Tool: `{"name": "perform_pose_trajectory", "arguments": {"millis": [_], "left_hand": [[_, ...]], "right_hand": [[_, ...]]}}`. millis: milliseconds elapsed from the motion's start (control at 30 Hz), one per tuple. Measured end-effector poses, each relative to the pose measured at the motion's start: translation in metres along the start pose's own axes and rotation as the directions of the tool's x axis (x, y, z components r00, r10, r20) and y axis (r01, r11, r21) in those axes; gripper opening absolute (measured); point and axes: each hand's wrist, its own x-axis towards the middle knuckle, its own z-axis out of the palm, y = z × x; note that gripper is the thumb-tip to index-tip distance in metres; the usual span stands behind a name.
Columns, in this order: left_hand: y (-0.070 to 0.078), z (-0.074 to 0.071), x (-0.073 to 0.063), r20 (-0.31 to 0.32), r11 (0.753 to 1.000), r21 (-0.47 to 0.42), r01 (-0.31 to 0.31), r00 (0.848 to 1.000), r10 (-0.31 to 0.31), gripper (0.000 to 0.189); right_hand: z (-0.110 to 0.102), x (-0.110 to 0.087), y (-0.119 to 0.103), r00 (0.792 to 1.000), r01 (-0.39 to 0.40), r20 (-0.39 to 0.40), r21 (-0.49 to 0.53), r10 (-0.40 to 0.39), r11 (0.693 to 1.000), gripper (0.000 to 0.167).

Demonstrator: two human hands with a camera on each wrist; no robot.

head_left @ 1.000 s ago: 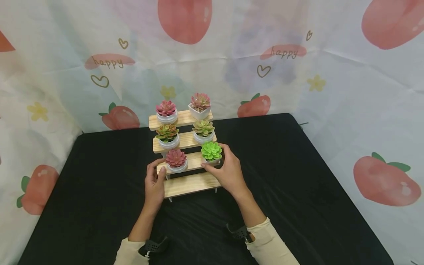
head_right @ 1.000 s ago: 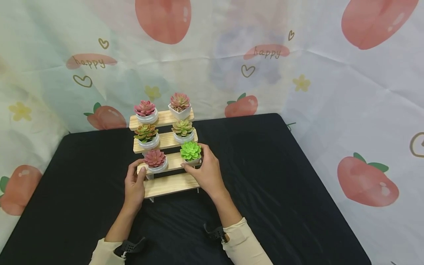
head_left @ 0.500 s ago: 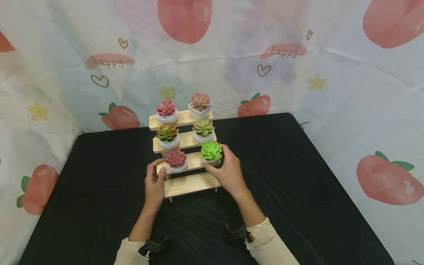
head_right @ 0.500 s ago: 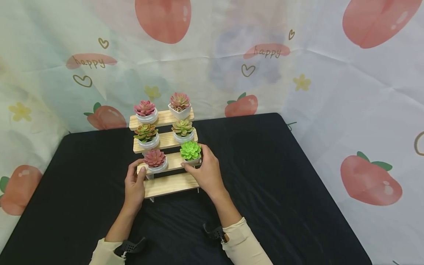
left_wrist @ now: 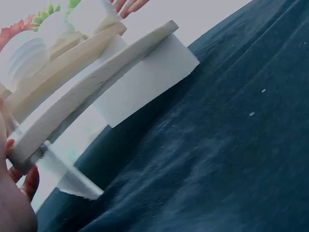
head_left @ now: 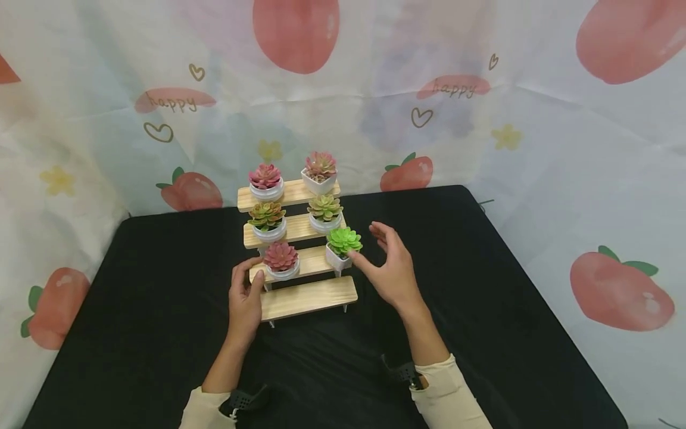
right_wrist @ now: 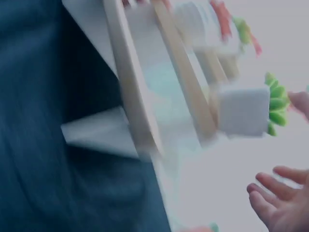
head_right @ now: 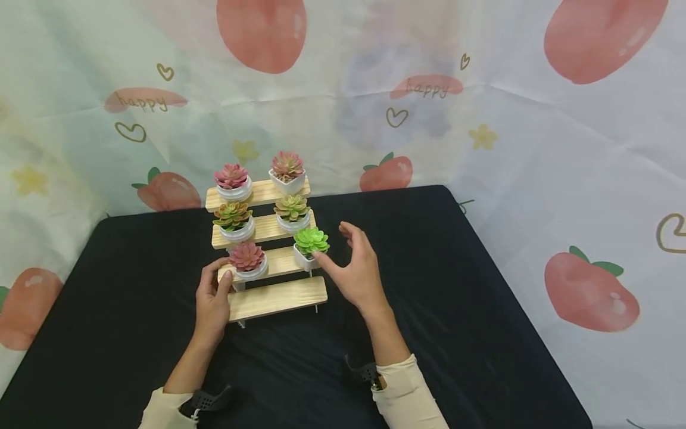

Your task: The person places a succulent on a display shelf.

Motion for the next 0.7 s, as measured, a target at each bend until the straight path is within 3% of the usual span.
{"name": "perform_pose_trajectory", "arguments": {"millis": [100, 233, 333, 467, 567, 700], "left_hand": [[0.000, -0.009, 0.003, -0.031, 0.999, 0.022, -0.024, 0.999, 0.024, 0.032], [-0.009, -0.027, 0.010, -0.088, 0.998, 0.049, -0.028, 0.996, 0.032, 0.035], [-0.005, -0.036, 0.012, -0.103, 0.996, 0.085, -0.003, 0.995, 0.011, 0.036], [0.013, -0.035, 0.011, -0.090, 0.993, 0.120, 0.025, 0.996, -0.014, 0.036], [0.028, -0.030, 0.009, -0.087, 0.991, 0.125, 0.038, 0.996, -0.027, 0.036], [0.034, -0.030, 0.007, -0.109, 0.990, 0.133, 0.053, 0.993, -0.038, 0.035]], "right_hand": [[-0.028, 0.000, 0.007, 1.000, 0.007, -0.004, -0.044, -0.007, 0.999, 0.076], [-0.055, 0.000, 0.012, 0.999, 0.009, 0.053, -0.050, -0.007, 0.999, 0.076], [-0.055, 0.003, 0.012, 0.990, 0.000, 0.141, -0.032, 0.005, 0.999, 0.079], [-0.041, 0.010, 0.014, 0.958, -0.038, 0.281, -0.073, 0.057, 0.997, 0.084], [-0.037, 0.012, 0.019, 0.930, -0.042, 0.351, -0.203, 0.113, 0.978, 0.081], [-0.043, 0.012, 0.030, 0.919, -0.020, 0.362, -0.360, 0.159, 0.933, 0.066]]}}
